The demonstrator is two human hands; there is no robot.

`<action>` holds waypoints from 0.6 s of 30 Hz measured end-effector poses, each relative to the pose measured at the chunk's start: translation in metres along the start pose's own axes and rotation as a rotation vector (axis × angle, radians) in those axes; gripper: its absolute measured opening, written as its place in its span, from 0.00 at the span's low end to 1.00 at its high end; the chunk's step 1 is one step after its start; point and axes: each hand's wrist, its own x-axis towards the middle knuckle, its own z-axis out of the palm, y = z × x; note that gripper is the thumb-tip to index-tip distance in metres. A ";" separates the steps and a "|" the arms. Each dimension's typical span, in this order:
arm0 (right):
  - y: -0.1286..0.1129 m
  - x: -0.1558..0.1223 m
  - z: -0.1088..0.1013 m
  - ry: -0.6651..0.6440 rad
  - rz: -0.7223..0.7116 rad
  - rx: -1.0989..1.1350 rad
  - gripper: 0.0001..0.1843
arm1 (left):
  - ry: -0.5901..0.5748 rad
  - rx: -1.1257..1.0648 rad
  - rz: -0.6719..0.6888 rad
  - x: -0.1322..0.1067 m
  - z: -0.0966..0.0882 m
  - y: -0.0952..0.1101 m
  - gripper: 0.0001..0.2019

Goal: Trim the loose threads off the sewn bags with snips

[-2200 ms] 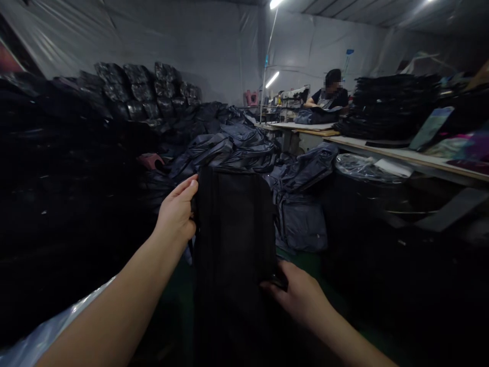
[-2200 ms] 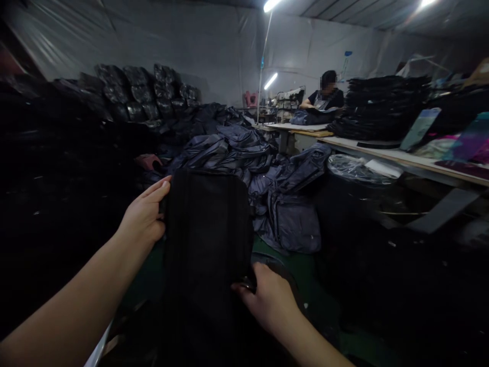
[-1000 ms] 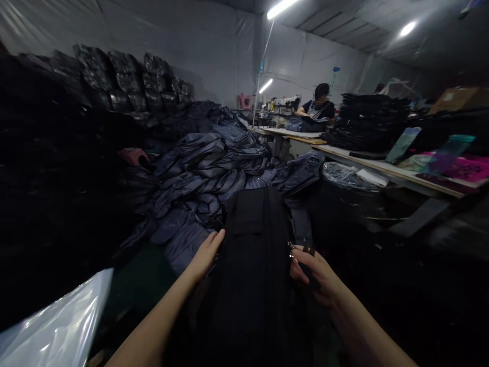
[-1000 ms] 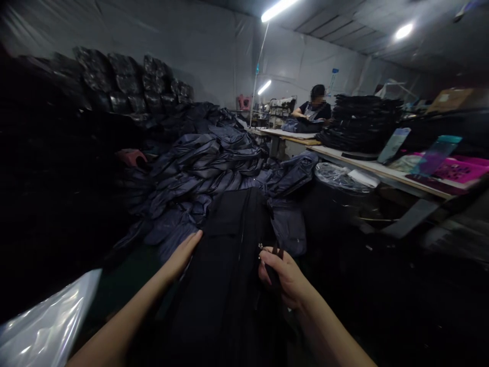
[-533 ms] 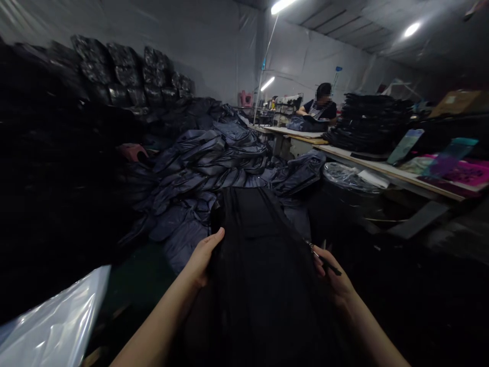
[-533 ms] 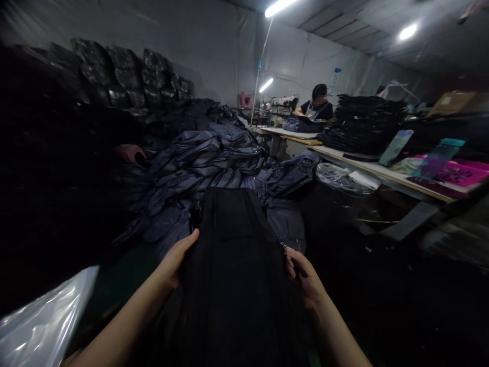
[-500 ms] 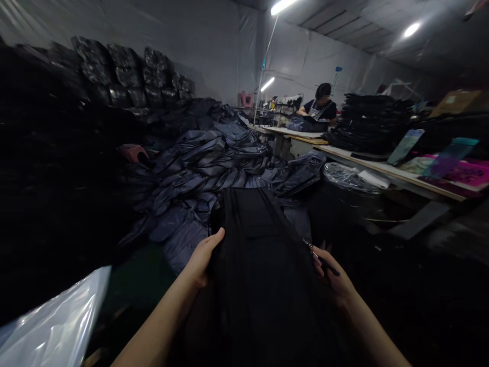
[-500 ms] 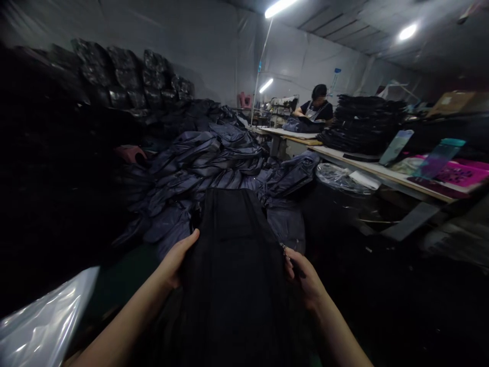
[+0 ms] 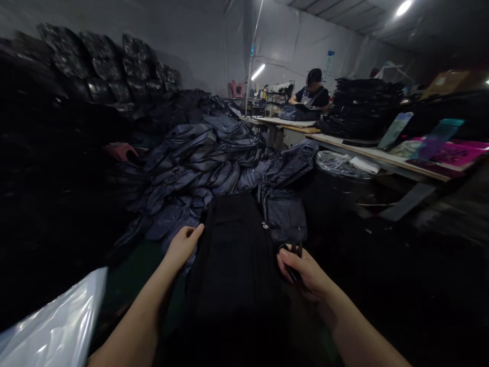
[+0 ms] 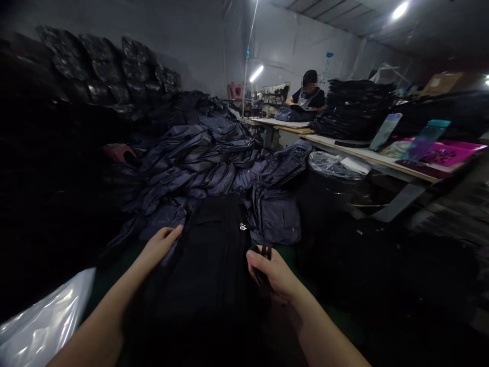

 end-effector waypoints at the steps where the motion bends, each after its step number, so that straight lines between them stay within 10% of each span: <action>1: -0.001 0.004 0.002 -0.018 -0.012 -0.002 0.24 | -0.026 0.023 0.010 -0.008 -0.004 -0.002 0.19; 5: -0.001 0.020 0.003 0.003 -0.037 0.075 0.26 | -0.140 0.124 0.096 -0.054 -0.016 -0.011 0.20; 10: 0.004 0.030 -0.004 0.043 0.027 0.305 0.22 | 0.138 0.069 0.077 -0.097 0.005 -0.038 0.19; 18: 0.012 0.046 -0.024 0.163 0.098 0.496 0.20 | 0.107 -0.215 0.032 -0.085 0.024 -0.057 0.16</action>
